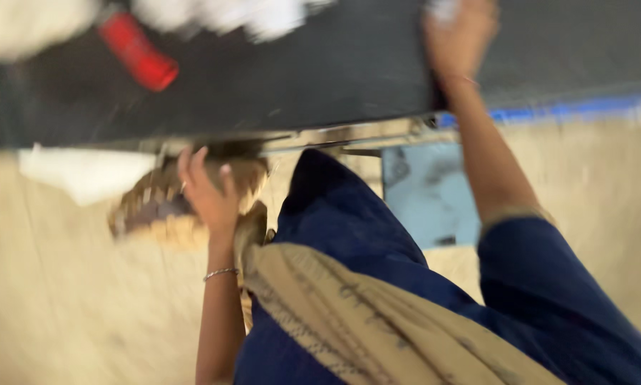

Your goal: The person wraps white plastic components in clear plastic bags by hand. They pick up a component, place it into a bag, seal the bag, and set it aside, repeating this process for multiple items.

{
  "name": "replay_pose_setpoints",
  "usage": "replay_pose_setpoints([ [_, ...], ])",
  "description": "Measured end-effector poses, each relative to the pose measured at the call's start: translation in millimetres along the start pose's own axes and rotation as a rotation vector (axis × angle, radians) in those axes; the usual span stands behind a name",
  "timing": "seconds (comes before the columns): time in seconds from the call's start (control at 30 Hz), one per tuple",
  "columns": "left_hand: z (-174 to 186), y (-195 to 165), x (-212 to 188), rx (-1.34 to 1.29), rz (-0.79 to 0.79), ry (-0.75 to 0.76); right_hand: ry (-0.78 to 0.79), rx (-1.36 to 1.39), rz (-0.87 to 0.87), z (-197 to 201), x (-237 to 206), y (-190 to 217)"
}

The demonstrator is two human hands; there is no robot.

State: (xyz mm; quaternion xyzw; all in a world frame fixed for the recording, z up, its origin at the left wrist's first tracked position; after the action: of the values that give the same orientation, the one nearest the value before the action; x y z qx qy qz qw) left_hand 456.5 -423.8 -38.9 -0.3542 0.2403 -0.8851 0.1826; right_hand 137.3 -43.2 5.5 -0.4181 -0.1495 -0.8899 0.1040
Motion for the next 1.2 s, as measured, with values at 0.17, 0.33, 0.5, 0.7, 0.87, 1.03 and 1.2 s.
replay_pose_setpoints([
  [0.17, 81, 42, -86, -0.122, 0.6, -0.202, 0.044, 0.104, 0.092, -15, -16, -5],
  [0.33, 149, 64, -175, 0.113, 0.988, -0.319, 0.141, 0.109, 0.169, -21, -18, 4],
  [0.5, 170, 70, -197, 0.215, 1.121, -0.373, 0.219, 0.613, 0.245, -22, -39, 116],
  [0.7, 183, 84, -198, 0.144, 1.23, -0.413, 0.617, 1.225, 0.45, 9, -102, 383],
  [0.87, 223, 91, -270, 0.184, 1.588, -0.423, 0.967, 1.443, 0.744, 44, -146, 522],
  [1.03, 262, 75, -363, 0.154, 2.022, -0.499, 1.035, 1.437, 0.809, 55, -209, 601],
  [1.2, 364, 177, -392, -0.06, 2.189, -0.495, 1.184, 1.275, 0.834, 92, -321, 683],
])
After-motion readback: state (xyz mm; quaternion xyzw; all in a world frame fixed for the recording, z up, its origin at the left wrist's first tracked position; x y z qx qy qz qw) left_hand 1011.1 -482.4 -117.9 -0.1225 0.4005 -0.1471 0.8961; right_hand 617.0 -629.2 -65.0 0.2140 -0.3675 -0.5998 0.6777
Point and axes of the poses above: each hand's wrist, its own x-axis towards the middle knuckle, its own z-axis out of the back of the hand, y = z × x, the point moved 1 cm from there along x, towards the middle knuckle, and after that the axes turned 15 degrees about -y, right-handed, at the moved point
